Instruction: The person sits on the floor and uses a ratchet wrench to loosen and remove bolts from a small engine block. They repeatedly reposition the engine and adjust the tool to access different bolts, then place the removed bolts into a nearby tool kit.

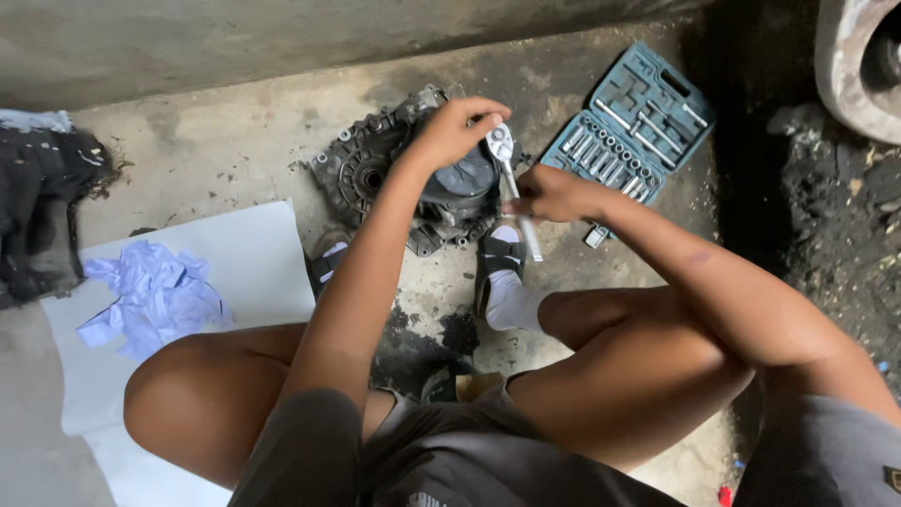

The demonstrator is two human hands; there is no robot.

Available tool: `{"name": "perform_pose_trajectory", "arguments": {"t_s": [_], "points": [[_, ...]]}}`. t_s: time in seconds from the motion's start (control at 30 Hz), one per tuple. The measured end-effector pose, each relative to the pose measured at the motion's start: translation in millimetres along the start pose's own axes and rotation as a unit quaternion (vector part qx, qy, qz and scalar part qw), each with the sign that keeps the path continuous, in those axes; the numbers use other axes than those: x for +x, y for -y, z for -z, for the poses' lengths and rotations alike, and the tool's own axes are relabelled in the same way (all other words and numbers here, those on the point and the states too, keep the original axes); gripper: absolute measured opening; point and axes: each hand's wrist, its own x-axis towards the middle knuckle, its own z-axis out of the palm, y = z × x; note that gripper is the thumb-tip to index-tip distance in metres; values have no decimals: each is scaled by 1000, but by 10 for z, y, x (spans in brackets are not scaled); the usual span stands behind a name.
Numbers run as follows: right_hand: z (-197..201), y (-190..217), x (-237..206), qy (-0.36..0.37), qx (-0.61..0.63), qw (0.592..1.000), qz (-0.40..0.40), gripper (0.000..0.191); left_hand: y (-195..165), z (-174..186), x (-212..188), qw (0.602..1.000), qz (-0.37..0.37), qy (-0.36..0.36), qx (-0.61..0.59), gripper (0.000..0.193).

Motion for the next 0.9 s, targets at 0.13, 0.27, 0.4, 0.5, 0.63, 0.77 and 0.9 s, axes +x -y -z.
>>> {"name": "perform_pose_trajectory", "arguments": {"t_s": [0.13,0.27,0.4,0.5,0.63,0.77,0.9], "points": [[403,-125,-79,-26,-224,972,-65,28,-9,12,-32,999,-14,23,23,20],[746,-198,-18,-171,-345,920,-71,16,19,23,-105,1000,23,3,-20,17],[822,-122,315,-412,-418,793,163,9,62,37,-190,1000,1,-27,-8,20],[823,-56,451,-436,-522,716,154,14,69,43,-219,999,36,-32,-3,20],[717,-20,229,-177,-485,852,-85,16,25,16,-190,999,-12,-49,-11,19],[339,55,-94,-6,-117,993,-27,56,-43,-48,-91,998,9,-41,50,18],[14,121,-107,3,156,986,62,50,-59,-43,-18,997,7,-14,75,19]]}}
